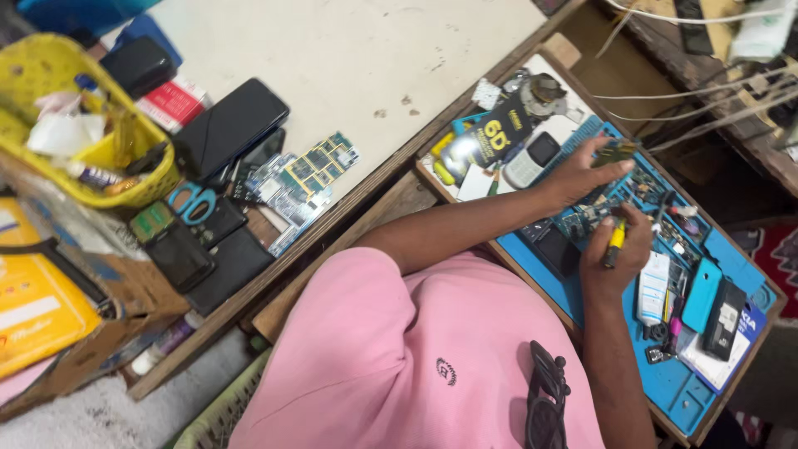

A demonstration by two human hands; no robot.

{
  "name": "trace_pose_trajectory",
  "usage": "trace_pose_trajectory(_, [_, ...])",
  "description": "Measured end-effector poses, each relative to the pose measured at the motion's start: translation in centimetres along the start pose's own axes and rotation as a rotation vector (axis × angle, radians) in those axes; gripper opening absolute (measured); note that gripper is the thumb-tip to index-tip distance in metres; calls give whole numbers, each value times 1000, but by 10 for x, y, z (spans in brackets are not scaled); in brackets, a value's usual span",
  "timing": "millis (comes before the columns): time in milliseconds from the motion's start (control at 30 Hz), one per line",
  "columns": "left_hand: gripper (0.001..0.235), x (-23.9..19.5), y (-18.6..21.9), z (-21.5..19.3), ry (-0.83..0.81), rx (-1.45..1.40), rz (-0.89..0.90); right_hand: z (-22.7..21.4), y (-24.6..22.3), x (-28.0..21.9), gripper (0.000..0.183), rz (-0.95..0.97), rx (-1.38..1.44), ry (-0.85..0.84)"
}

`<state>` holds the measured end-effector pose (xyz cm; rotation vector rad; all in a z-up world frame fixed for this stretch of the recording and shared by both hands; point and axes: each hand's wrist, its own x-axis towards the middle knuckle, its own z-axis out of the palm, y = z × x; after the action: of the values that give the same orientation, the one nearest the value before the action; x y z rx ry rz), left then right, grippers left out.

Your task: The person uses a screwdriver to remove screws from a small circuit board, then flips and repositions the board to continue unscrewing components. The board is handled one at a time on a cluttered workbench with other electronics parts nearby.

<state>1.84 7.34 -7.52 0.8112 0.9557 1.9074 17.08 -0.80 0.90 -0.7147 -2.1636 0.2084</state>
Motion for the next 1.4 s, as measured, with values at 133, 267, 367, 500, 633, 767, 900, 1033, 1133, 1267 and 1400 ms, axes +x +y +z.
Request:
trace_pose_trajectory(133, [99, -10, 22, 0, -30, -41, -6, -2, -6, 5, 26, 8, 12, -7])
trace_pose_trajectory(267, [84, -16, 28, -3, -90, -175, -102, -3, -5, 6, 26, 31, 4, -12])
trace_pose_trajectory(367, [69, -12, 26, -3, -48, -108, -58, -2, -4, 6, 25, 30, 2, -14])
trace_pose_trajectory(500, [50, -7, 24, -3, -40, -84, 53, -1, -6, 3, 20, 9, -8, -33])
trace_pose_trajectory(633, [55, -14, 31, -10, -151, -323, -255, 1, -2, 2, 23, 3, -5, -32])
trace_pose_trajectory(767, [64, -16, 41, -11, -263, -459, -325, 1, 3, 1, 24, 25, 59, -36])
trace_pose_trajectory(900, [70, -14, 41, -7, -229, -355, -310, 0, 9, 1, 22, -31, -28, -28])
trace_pose_trajectory(1033, [68, -17, 42, -2, -195, -336, -356, 0, 8, -1, 21, 22, 15, -39])
trace_pose_trajectory(1133, [67, -19, 46, 0, -150, -232, -398, -1, 3, 1, 21, 5, 33, -33])
trace_pose_trajectory(1267, [70, -19, 50, -1, -152, -211, -432, -1, -7, 4, 24, 153, 82, -59])
trace_pose_trajectory(1400, [73, -18, 50, -1, -185, -239, -406, 0, -10, 4, 27, 259, 163, -85])
